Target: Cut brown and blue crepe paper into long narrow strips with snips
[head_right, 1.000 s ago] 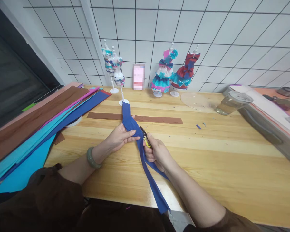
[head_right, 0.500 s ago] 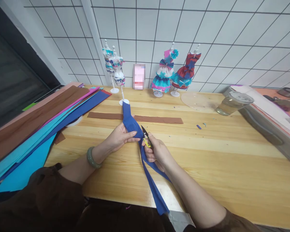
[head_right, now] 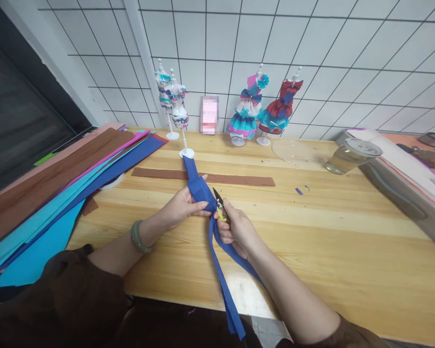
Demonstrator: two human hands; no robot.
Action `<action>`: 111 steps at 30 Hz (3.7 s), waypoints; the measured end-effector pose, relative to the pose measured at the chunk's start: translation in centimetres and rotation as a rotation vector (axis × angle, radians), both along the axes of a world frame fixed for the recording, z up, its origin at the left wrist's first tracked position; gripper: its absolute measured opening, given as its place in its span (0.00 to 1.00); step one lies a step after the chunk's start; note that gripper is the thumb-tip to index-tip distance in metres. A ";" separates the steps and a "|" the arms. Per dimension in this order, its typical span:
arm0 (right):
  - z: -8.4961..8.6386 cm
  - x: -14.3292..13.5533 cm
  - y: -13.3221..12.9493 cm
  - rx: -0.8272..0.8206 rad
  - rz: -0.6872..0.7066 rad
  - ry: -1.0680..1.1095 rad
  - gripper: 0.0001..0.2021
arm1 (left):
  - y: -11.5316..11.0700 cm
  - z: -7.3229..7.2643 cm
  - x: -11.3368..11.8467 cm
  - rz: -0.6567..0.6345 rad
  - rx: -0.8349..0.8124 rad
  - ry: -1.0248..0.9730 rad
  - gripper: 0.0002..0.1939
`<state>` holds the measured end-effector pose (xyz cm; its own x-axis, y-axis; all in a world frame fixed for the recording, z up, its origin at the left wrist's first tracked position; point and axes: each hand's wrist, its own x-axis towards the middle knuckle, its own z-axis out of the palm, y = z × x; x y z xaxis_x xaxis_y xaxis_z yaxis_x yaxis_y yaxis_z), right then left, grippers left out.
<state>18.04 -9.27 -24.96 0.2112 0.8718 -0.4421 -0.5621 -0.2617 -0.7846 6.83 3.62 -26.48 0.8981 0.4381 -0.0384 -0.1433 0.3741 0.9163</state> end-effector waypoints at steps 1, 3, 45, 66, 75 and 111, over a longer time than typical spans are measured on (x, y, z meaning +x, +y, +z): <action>0.0 0.0 0.0 0.003 -0.002 -0.003 0.21 | 0.0 0.0 0.0 -0.002 0.001 -0.003 0.41; 0.1 0.0 0.0 0.005 -0.003 -0.008 0.21 | 0.0 0.0 0.0 -0.006 0.001 -0.008 0.41; 0.0 -0.2 -0.3 -0.063 0.089 -0.284 0.22 | 2.7 1.3 -0.8 0.156 -0.334 0.072 0.12; 0.5 -0.5 -0.4 -0.006 0.093 -0.188 0.21 | 1.3 1.5 -0.6 0.090 -0.173 0.063 0.11; 0.4 -0.4 -0.3 0.002 0.076 -0.086 0.21 | 0.5 1.4 -0.6 0.030 -0.200 0.008 0.11; 0.5 -0.3 -0.3 0.001 0.069 -0.165 0.20 | 0.5 1.2 -0.5 0.028 -0.184 0.044 0.18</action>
